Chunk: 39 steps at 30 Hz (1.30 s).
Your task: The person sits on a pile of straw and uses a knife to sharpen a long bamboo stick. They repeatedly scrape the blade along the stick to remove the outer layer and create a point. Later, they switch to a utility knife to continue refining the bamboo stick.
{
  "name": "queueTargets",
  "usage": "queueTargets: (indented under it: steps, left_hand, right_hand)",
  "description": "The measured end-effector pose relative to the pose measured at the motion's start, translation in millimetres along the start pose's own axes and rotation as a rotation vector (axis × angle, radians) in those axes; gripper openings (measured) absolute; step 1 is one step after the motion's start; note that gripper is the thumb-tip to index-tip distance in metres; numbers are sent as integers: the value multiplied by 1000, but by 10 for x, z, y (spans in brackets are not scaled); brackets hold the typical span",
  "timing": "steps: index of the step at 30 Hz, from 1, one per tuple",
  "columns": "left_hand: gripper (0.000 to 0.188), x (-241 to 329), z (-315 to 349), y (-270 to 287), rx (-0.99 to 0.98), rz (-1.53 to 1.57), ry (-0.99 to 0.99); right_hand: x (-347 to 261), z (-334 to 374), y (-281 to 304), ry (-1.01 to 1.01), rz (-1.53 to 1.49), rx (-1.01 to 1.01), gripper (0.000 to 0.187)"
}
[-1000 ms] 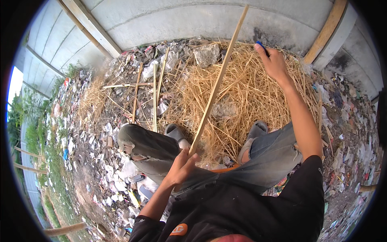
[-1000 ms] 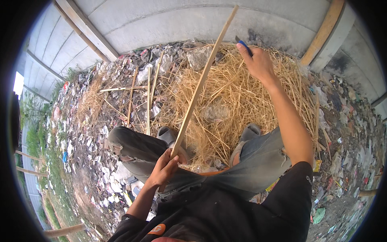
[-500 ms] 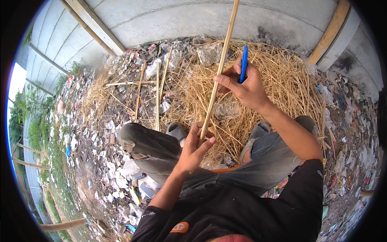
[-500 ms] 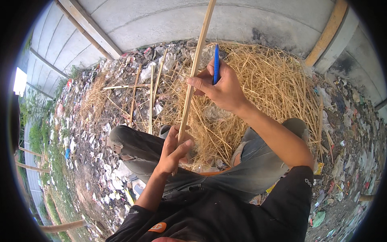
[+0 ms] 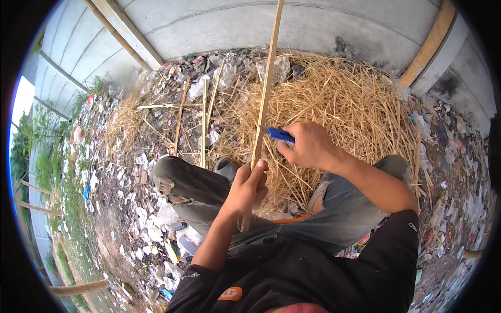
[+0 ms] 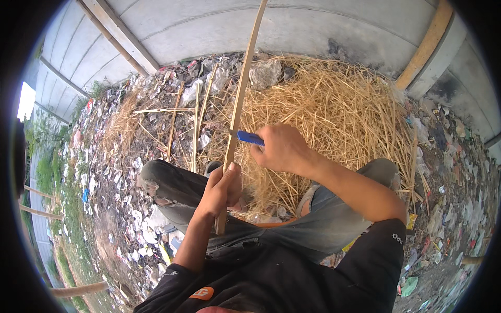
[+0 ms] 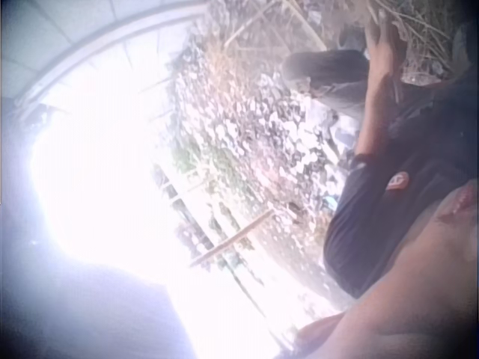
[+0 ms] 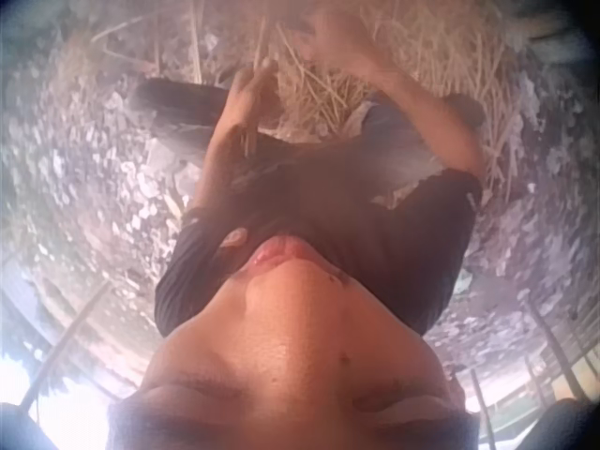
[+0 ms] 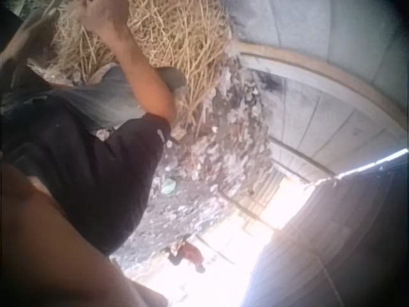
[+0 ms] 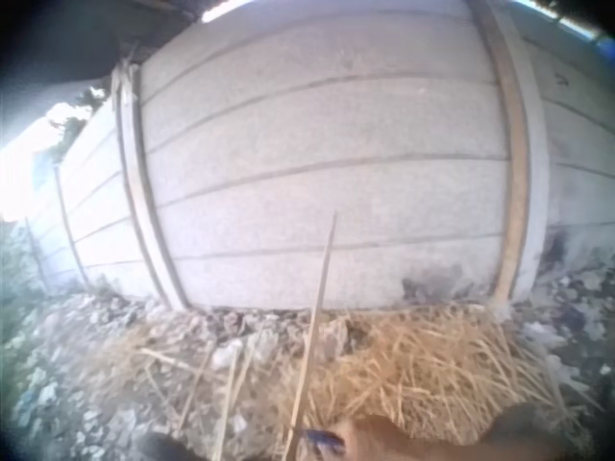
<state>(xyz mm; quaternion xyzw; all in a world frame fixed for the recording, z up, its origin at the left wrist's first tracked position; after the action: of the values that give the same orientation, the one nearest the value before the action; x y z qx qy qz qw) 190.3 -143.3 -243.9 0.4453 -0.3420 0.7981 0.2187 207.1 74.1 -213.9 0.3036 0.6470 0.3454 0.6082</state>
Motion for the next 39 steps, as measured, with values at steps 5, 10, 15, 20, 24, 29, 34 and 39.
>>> queueTargets:
  steps: [5, 10, 15, 20, 24, 29, 34, 39]
  left_hand:
    - [31, 45, -65, 65, 3, -6, -76]
    - [30, 58, -95, 26, 39, -55, -49]
    - [35, 14, -131, -81, 176, -420, -122]
    - [35, -65, -286, -91, 289, -718, -190]
    - [33, -112, -276, -90, 342, -785, -195]
    - [32, -72, -232, -52, 347, -746, -144]
    - [25, -322, -3, -140, 137, -951, -359]
    - [13, -164, 208, -263, 94, -747, -66]
  right_hand:
    - [-94, 12, -319, 77, 54, -46, 29]
    - [-158, -48, -199, -58, 82, -189, 25]
    - [-28, -120, -257, -158, 131, -243, 23]
    - [233, -350, -386, -116, 200, -49, 26]
    - [411, -562, -398, -151, 276, -20, 26]
    - [454, -699, -303, -316, 136, -144, 19]
    - [1001, -901, 92, -481, 104, -6, 16]
    - [1306, -878, 299, -558, 125, 99, 21]
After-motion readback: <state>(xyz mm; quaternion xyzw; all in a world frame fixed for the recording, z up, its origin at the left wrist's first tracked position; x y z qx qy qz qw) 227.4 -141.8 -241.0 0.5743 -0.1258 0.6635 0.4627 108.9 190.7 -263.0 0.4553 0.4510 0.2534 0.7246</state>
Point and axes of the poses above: each hand's wrist, its own z-axis away from the middle knuckle, its own y-axis out of the back of the hand, x = y × z, the point moved 1 cm from there along -z, towards the middle knuckle, and after that the axes turned 8 degrees about -x, right-handed, at the moved point
